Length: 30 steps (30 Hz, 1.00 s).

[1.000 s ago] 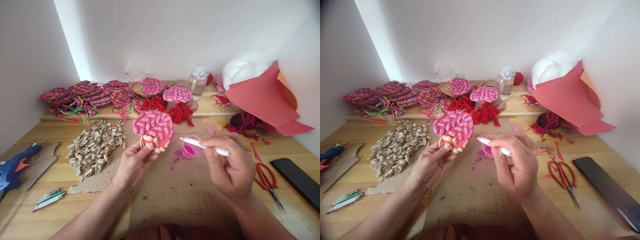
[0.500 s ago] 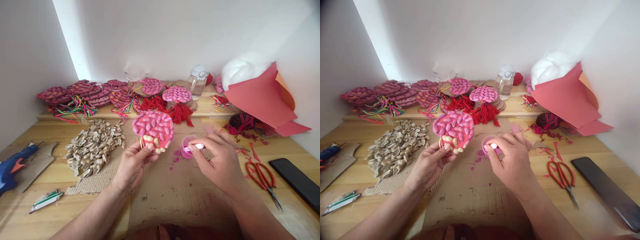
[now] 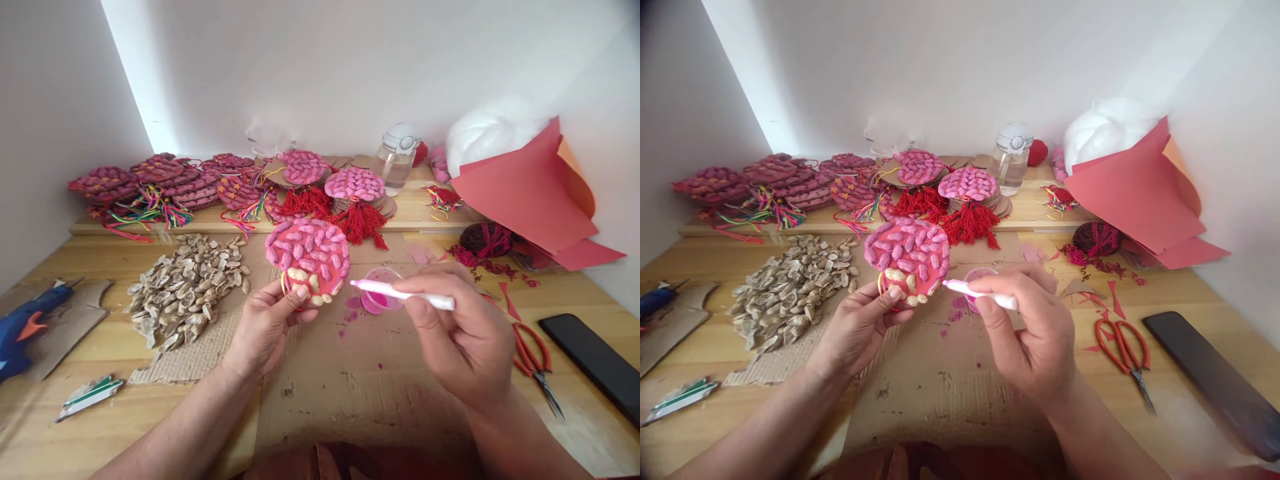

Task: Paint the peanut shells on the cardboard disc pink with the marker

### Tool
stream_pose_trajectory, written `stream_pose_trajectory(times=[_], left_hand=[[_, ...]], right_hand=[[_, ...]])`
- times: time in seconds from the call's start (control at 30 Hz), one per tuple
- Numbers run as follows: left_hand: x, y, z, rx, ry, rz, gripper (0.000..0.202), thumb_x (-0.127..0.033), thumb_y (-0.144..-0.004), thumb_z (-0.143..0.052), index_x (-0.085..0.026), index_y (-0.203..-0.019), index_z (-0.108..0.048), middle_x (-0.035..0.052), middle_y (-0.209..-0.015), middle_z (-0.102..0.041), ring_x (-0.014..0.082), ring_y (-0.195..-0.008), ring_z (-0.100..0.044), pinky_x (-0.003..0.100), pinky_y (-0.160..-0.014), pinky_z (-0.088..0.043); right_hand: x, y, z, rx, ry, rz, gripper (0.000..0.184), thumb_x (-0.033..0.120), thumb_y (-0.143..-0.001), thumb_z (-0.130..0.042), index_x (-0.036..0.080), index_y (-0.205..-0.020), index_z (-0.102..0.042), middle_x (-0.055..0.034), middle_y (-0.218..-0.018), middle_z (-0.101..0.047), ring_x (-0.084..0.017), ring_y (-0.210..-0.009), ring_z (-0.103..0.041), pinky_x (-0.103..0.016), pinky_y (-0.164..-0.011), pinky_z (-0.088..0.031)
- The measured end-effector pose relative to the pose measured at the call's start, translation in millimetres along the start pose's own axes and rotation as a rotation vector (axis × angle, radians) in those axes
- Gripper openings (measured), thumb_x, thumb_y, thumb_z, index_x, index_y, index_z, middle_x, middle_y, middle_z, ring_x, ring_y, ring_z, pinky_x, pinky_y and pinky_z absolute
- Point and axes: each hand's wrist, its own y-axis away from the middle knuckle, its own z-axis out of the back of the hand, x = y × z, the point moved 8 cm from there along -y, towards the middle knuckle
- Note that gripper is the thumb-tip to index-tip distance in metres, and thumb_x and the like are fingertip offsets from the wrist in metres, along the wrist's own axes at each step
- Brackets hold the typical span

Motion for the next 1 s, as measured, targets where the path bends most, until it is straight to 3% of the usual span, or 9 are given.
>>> stream_pose_trajectory(times=[0.23, 0.5, 0.7, 0.87, 1.0], left_hand=[[-3, 1, -1.8, -0.005, -0.016, -0.023, 0.022, -0.028, -0.072, -0.088, -0.015, -0.087, -0.079, 0.0026, -0.082, -0.073, 0.0104, -0.069, -0.067, 0.019, -0.061, -0.062], [-4, 3, -2.0, 0.001, -0.043, -0.033, 0.023, -0.029, -0.072, -0.088, -0.016, -0.089, -0.08, 0.0027, -0.086, -0.075, 0.0098, -0.069, -0.067, 0.019, -0.061, -0.061], [-5, 3, -2.8, -0.001, -0.048, -0.043, 0.021, -0.029, -0.073, -0.087, -0.017, -0.088, -0.08, 0.0021, -0.084, -0.074, 0.0101, -0.069, -0.068, 0.019, -0.062, -0.061], [-5, 2, -2.7, 0.004, -0.066, -0.051, 0.022, -0.029, -0.074, -0.087, -0.017, -0.091, -0.08, 0.0029, -0.089, -0.075, 0.0099, -0.07, -0.067, 0.019, -0.062, -0.06], [-5, 3, -1.9, 0.002, -0.068, -0.054, 0.021, -0.029, -0.073, -0.087, -0.017, -0.088, -0.08, 0.0025, -0.086, -0.074, 0.01, -0.07, -0.067, 0.019, -0.062, -0.06]], right_hand=[[5, 9, -22, 0.141, -0.039, 0.059, 0.022, 0.014, -0.09, -0.063, 0.022, -0.111, -0.067, -0.0015, -0.091, -0.069, -0.02, -0.099, -0.057, -0.04, -0.09, -0.045], [1, 4, -15, 0.055, 0.005, 0.048, 0.021, 0.012, -0.09, -0.063, 0.022, -0.108, -0.067, -0.0034, -0.098, -0.071, -0.02, -0.096, -0.06, -0.04, -0.088, -0.047], [6, 6, -22, 0.135, 0.015, 0.103, 0.02, 0.014, -0.09, -0.064, 0.023, -0.107, -0.066, -0.0008, -0.088, -0.071, -0.021, -0.097, -0.057, -0.041, -0.09, -0.043], [4, 4, -16, 0.063, 0.044, 0.076, 0.02, 0.013, -0.09, -0.063, 0.023, -0.107, -0.067, -0.0019, -0.093, -0.07, -0.019, -0.094, -0.058, -0.039, -0.088, -0.044], [8, 6, -22, 0.128, 0.045, 0.115, 0.02, 0.014, -0.089, -0.064, 0.023, -0.106, -0.066, -0.0007, -0.085, -0.07, -0.021, -0.095, -0.058, -0.04, -0.089, -0.043]])
